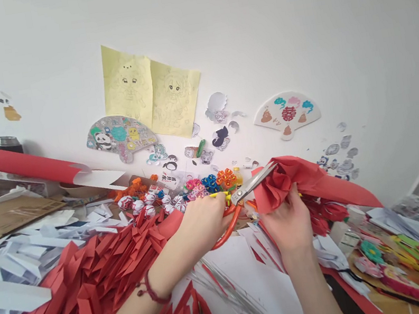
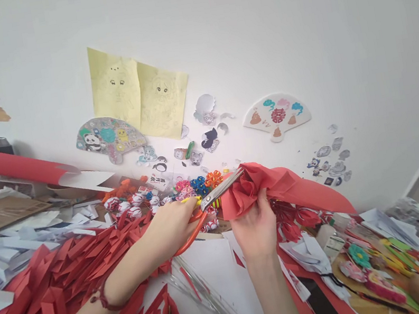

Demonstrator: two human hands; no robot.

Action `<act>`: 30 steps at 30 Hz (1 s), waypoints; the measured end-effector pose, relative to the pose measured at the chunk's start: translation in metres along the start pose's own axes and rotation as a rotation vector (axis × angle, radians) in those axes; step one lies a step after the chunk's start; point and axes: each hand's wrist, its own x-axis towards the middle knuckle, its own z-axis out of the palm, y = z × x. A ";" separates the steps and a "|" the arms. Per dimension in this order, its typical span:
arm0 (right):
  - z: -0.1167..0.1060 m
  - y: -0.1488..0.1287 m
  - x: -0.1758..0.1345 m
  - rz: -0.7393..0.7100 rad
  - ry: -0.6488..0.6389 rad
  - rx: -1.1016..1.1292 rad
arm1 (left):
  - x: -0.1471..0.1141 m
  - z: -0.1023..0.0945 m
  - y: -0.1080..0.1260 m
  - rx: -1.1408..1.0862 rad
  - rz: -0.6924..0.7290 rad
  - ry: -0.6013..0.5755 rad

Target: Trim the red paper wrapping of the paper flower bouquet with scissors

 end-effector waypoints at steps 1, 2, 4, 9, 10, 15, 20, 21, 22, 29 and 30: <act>0.000 0.000 0.000 0.000 0.002 0.005 | 0.000 0.000 0.000 -0.003 -0.001 -0.003; 0.001 0.000 0.000 0.003 0.004 0.010 | 0.000 0.001 0.000 -0.007 0.002 -0.003; 0.001 0.000 0.000 0.011 0.009 0.020 | 0.000 0.001 0.000 -0.014 0.013 0.003; 0.000 0.000 0.001 0.009 0.021 0.028 | 0.000 0.000 -0.001 -0.044 0.015 -0.025; -0.001 0.001 0.002 0.005 0.020 0.023 | 0.000 0.001 -0.001 -0.052 0.013 -0.030; -0.005 0.002 0.002 -0.015 -0.011 -0.028 | 0.000 0.002 -0.001 -0.086 0.022 -0.029; -0.002 0.001 0.000 0.009 0.019 0.013 | 0.001 0.004 -0.002 -0.104 0.051 -0.021; -0.001 0.001 0.000 0.014 0.024 0.023 | 0.001 0.004 -0.002 -0.112 0.054 -0.021; 0.000 0.001 0.000 0.018 0.023 0.029 | 0.001 0.005 -0.002 -0.120 0.057 -0.021; 0.001 0.000 -0.001 0.041 0.038 0.043 | 0.000 0.009 0.001 -0.219 0.074 -0.007; 0.001 0.000 -0.001 0.040 0.041 0.043 | 0.000 0.009 0.001 -0.229 0.071 -0.007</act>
